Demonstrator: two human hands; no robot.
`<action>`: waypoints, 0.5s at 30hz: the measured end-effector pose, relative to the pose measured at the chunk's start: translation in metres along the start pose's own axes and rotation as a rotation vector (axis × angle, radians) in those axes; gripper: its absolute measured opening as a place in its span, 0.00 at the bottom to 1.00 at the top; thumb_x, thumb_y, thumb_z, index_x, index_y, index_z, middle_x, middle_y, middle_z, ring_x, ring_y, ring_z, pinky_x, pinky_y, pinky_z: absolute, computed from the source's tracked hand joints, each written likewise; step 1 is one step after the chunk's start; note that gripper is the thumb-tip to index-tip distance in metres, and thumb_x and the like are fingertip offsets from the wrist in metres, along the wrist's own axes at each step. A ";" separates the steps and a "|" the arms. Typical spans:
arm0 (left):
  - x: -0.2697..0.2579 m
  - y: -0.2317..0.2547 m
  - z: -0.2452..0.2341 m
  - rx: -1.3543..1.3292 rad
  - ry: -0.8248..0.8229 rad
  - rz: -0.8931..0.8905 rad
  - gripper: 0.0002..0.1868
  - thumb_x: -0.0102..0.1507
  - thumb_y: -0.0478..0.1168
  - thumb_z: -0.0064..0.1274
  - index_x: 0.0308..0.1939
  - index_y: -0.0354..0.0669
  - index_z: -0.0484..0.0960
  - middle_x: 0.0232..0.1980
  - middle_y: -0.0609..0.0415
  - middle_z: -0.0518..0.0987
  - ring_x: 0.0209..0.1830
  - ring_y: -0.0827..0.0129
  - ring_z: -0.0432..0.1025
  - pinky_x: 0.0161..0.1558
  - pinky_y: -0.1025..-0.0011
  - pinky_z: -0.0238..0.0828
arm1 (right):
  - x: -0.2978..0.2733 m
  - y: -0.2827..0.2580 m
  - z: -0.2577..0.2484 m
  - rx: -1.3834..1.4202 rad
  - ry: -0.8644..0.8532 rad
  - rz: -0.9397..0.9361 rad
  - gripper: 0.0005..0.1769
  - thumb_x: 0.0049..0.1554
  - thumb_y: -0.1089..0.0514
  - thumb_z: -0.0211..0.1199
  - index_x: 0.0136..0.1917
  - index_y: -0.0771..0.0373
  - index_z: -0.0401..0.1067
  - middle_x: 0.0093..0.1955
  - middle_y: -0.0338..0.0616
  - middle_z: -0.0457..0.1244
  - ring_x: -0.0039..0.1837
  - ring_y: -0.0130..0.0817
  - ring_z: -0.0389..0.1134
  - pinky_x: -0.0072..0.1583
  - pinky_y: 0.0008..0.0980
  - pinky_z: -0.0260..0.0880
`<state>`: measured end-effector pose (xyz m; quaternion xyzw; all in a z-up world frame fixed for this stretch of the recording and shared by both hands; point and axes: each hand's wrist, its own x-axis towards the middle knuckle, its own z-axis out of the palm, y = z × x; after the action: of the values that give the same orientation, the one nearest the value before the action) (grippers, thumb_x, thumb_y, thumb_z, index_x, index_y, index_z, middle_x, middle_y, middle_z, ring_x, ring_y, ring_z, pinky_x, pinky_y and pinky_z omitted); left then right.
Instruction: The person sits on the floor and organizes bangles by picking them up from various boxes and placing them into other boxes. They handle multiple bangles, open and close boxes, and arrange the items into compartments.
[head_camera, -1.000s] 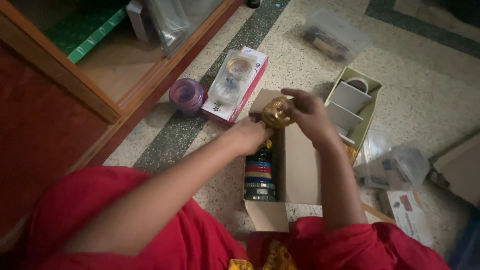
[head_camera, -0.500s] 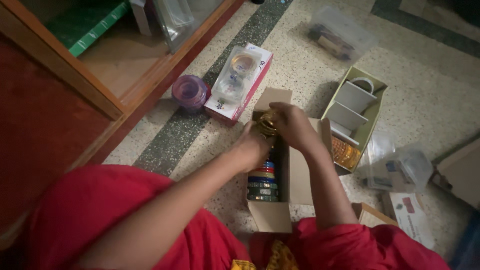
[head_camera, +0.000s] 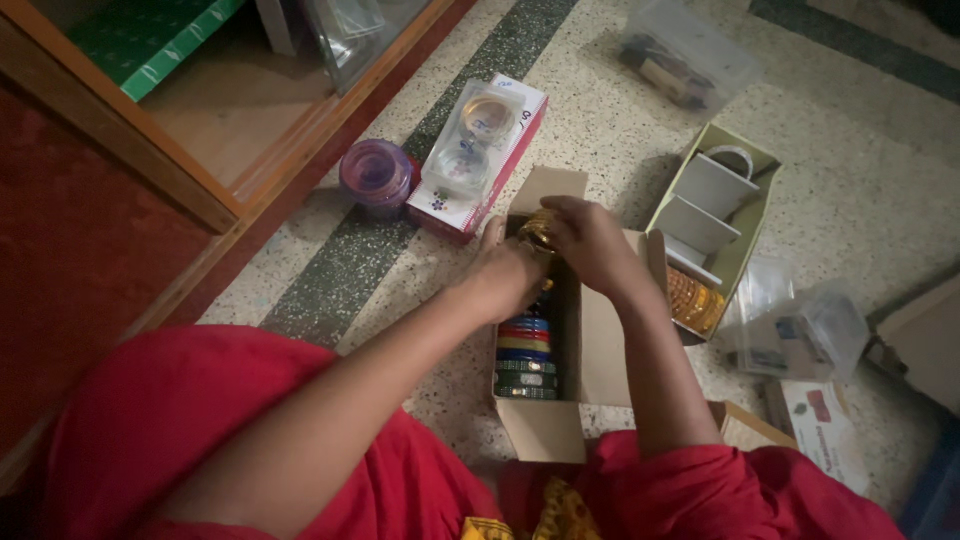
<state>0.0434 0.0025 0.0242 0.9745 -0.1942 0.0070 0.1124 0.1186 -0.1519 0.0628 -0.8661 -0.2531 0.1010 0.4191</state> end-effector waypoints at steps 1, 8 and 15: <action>0.001 0.001 -0.001 0.002 -0.032 -0.006 0.14 0.63 0.41 0.52 0.52 0.43 0.80 0.49 0.45 0.82 0.55 0.52 0.75 0.71 0.35 0.41 | -0.001 0.001 0.001 -0.052 0.016 -0.079 0.19 0.58 0.66 0.59 0.63 0.68 0.73 0.57 0.58 0.70 0.60 0.47 0.74 0.61 0.38 0.72; 0.002 0.002 -0.008 -0.065 0.010 0.008 0.18 0.53 0.36 0.54 0.48 0.42 0.83 0.49 0.43 0.82 0.56 0.51 0.74 0.67 0.31 0.37 | 0.001 0.002 0.014 -0.177 -0.060 -0.221 0.18 0.56 0.68 0.57 0.59 0.69 0.76 0.54 0.62 0.70 0.57 0.55 0.73 0.60 0.43 0.71; 0.000 -0.001 -0.022 0.024 -0.272 0.000 0.11 0.58 0.34 0.51 0.40 0.41 0.88 0.49 0.44 0.83 0.57 0.54 0.75 0.74 0.40 0.42 | 0.003 -0.001 0.017 -0.154 -0.184 -0.172 0.18 0.53 0.67 0.60 0.58 0.68 0.75 0.52 0.61 0.70 0.52 0.55 0.73 0.55 0.43 0.72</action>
<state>0.0442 0.0079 0.0454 0.9677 -0.2076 -0.1230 0.0732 0.1143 -0.1385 0.0529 -0.8577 -0.3709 0.1241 0.3337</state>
